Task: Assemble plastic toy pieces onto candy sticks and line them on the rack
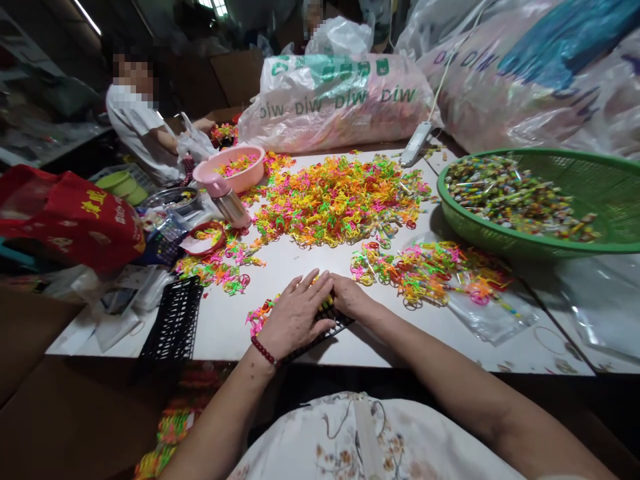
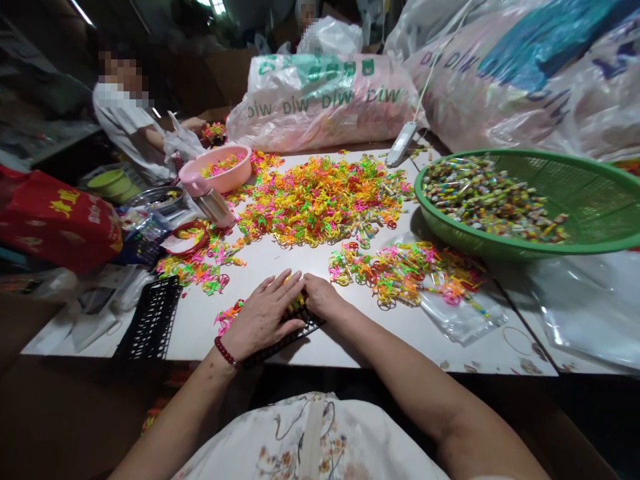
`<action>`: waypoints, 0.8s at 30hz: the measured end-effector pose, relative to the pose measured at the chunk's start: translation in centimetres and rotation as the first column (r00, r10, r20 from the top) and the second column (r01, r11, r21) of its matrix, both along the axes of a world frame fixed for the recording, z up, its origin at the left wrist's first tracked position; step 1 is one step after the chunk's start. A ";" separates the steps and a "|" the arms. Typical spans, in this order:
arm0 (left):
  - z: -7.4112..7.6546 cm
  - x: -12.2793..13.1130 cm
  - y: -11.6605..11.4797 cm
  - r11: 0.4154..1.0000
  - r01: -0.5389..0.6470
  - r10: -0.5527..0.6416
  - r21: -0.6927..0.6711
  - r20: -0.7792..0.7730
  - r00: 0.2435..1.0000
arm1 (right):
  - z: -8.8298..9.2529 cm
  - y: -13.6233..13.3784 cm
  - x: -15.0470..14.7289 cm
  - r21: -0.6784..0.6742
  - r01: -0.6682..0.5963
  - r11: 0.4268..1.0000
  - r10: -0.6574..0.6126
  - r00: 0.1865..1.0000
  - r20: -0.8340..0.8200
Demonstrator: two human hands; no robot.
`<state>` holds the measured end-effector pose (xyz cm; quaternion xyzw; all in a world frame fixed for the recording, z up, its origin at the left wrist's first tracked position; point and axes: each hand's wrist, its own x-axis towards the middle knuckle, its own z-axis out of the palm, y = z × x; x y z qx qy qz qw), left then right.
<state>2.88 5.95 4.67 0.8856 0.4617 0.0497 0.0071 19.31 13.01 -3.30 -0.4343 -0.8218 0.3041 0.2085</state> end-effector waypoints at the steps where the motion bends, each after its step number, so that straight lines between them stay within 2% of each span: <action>1: -0.1 0.0 0.0 1.000 -0.005 0.005 0.008 0.005 1.000 | 0.1 -0.1 0.0 0.009 -0.004 1.000 0.004 1.000 0.008; 4: -0.2 0.0 0.0 1.000 -0.013 0.013 0.017 -0.001 1.000 | 0.7 -0.2 1.1 0.034 -0.010 0.999 0.009 1.000 0.020; 6: -0.2 -0.2 0.0 1.000 -0.007 0.008 0.016 -0.013 1.000 | 1.5 0.0 2.6 0.077 0.074 0.994 -0.077 0.996 0.038; 7: -0.1 -0.2 0.0 1.000 -0.001 0.001 0.013 -0.018 1.000 | 1.9 0.2 3.5 0.115 0.152 0.982 -0.160 0.985 0.070; 10: 0.1 -0.4 0.0 1.000 0.011 -0.011 0.008 -0.012 1.000 | 3.3 0.9 5.8 0.254 0.356 0.899 -0.420 0.866 0.271; 12: 0.1 -0.4 0.1 1.000 0.011 -0.011 0.014 -0.002 1.000 | 3.9 1.5 6.6 0.284 0.379 0.881 -0.468 0.791 0.394; 14: 0.2 -0.4 0.1 1.000 0.004 -0.004 0.028 0.001 1.000 | 4.2 2.0 6.7 0.271 0.371 0.888 -0.457 0.771 0.443; 20: 0.1 0.0 0.5 0.998 -0.023 0.024 0.051 -0.019 1.000 | 3.4 2.2 6.4 0.267 0.421 0.867 -0.498 0.760 0.418; 22: -0.1 0.0 0.6 0.998 -0.018 0.019 0.057 -0.020 1.000 | 3.0 1.8 6.6 0.261 0.450 0.854 -0.518 0.785 0.340; 24: -0.2 0.1 0.5 0.998 -0.012 0.013 0.061 -0.013 1.000 | 2.7 1.3 6.6 0.207 0.486 0.849 -0.521 0.836 0.173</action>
